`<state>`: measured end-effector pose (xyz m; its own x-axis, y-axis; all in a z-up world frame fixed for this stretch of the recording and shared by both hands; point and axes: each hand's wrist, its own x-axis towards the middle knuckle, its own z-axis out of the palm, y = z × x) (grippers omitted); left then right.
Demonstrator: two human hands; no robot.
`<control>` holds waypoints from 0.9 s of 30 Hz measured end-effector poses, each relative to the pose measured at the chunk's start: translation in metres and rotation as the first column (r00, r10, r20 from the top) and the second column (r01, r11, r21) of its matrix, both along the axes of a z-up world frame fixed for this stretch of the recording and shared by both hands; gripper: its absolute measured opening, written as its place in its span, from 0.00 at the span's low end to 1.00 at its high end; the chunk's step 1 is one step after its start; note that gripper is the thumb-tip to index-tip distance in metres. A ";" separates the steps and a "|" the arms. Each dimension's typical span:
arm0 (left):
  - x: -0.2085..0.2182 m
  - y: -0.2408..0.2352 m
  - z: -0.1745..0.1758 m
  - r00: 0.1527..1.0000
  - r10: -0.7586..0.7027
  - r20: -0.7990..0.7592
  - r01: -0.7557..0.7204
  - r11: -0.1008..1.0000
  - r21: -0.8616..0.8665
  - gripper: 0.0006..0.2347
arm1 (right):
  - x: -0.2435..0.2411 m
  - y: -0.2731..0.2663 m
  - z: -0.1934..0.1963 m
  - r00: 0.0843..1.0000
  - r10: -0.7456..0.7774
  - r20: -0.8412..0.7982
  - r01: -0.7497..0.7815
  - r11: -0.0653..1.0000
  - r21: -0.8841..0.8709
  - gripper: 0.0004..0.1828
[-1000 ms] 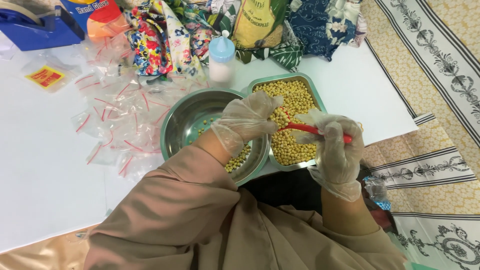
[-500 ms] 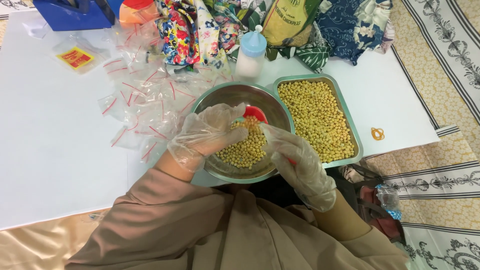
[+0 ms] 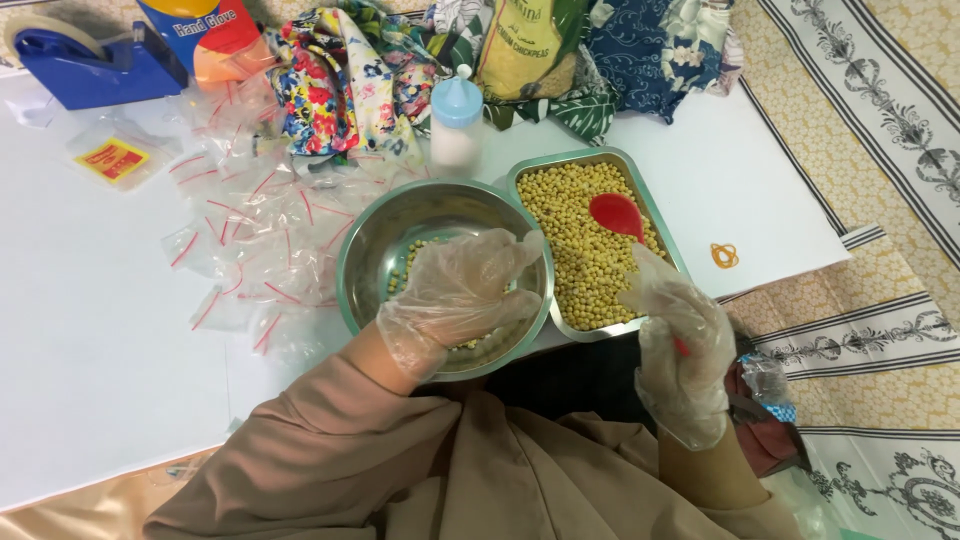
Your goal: The person scoops chickpeas from a rectangular tray into a metal bowl using a red plastic spoon. They then add a white powder from a small bottle and mix the contents by hand while wearing disposable gloves.
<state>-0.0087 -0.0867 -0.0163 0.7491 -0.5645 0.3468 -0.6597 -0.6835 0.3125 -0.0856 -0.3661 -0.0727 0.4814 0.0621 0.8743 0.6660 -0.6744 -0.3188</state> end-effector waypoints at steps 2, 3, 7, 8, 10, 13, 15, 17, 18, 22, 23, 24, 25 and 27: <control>0.005 -0.025 -0.006 0.999 -0.032 -0.011 0.033 0.999 0.026 0.25 | -0.002 -0.006 0.012 1.000 -0.017 -0.018 0.017 1.000 -0.002 0.09; 0.008 -0.038 -0.009 0.998 -0.056 -0.020 0.057 0.997 0.047 0.23 | -0.002 -0.010 0.019 0.999 -0.026 -0.035 0.026 1.000 -0.008 0.09; 0.023 -0.082 -0.012 0.991 -0.123 -0.046 0.128 0.985 0.117 0.19 | 0.000 -0.006 0.033 0.994 -0.108 0.022 0.109 0.992 -0.058 0.08; 0.026 -0.090 -0.009 0.985 -0.149 -0.087 0.164 0.965 0.203 0.20 | -0.002 -0.007 0.038 0.997 -0.082 -0.011 0.080 0.992 -0.096 0.09; 0.035 -0.107 -0.004 0.975 -0.179 -0.132 0.211 0.933 0.291 0.21 | -0.001 -0.012 0.034 0.997 -0.067 -0.045 0.061 0.990 -0.127 0.10; 0.050 -0.123 -0.006 0.978 -0.128 -0.166 0.193 0.860 0.473 0.26 | 0.006 -0.021 0.012 0.998 -0.064 0.026 0.068 0.982 -0.178 0.10; 0.058 -0.127 -0.014 0.971 -0.090 -0.221 0.191 0.849 0.493 0.27 | 0.007 -0.022 0.002 0.998 -0.040 0.042 0.048 0.976 -0.212 0.13; 0.065 -0.130 -0.033 0.968 -0.087 -0.235 0.191 0.861 0.472 0.24 | 0.005 -0.017 0.003 0.999 -0.045 -0.009 0.042 0.981 -0.187 0.11; 0.068 -0.130 -0.042 0.966 -0.082 -0.247 0.188 0.875 0.446 0.22 | 0.004 -0.014 0.003 0.997 -0.046 -0.059 0.035 0.985 -0.167 0.09; 0.058 -0.129 -0.004 0.922 -0.079 -0.379 0.240 0.885 0.400 0.20 | 0.005 -0.005 0.029 0.982 0.038 -0.184 -0.034 0.999 0.026 0.08; 0.065 -0.130 -0.020 0.930 -0.090 -0.357 0.231 0.899 0.372 0.21 | 0.006 -0.004 0.031 0.971 0.059 -0.232 -0.035 0.994 0.108 0.08; 0.072 -0.130 -0.035 0.937 -0.102 -0.336 0.222 0.912 0.344 0.22 | 0.006 -0.003 0.033 0.957 0.083 -0.278 -0.030 0.981 0.190 0.08; 0.072 -0.130 -0.033 0.935 -0.103 -0.339 0.225 0.912 0.344 0.22 | 0.009 -0.004 0.031 0.956 0.082 -0.281 -0.028 0.981 0.191 0.08; 0.072 -0.129 -0.027 0.924 -0.115 -0.366 0.234 0.925 0.300 0.22 | 0.014 -0.006 0.029 0.955 0.108 -0.277 -0.020 0.953 0.302 0.08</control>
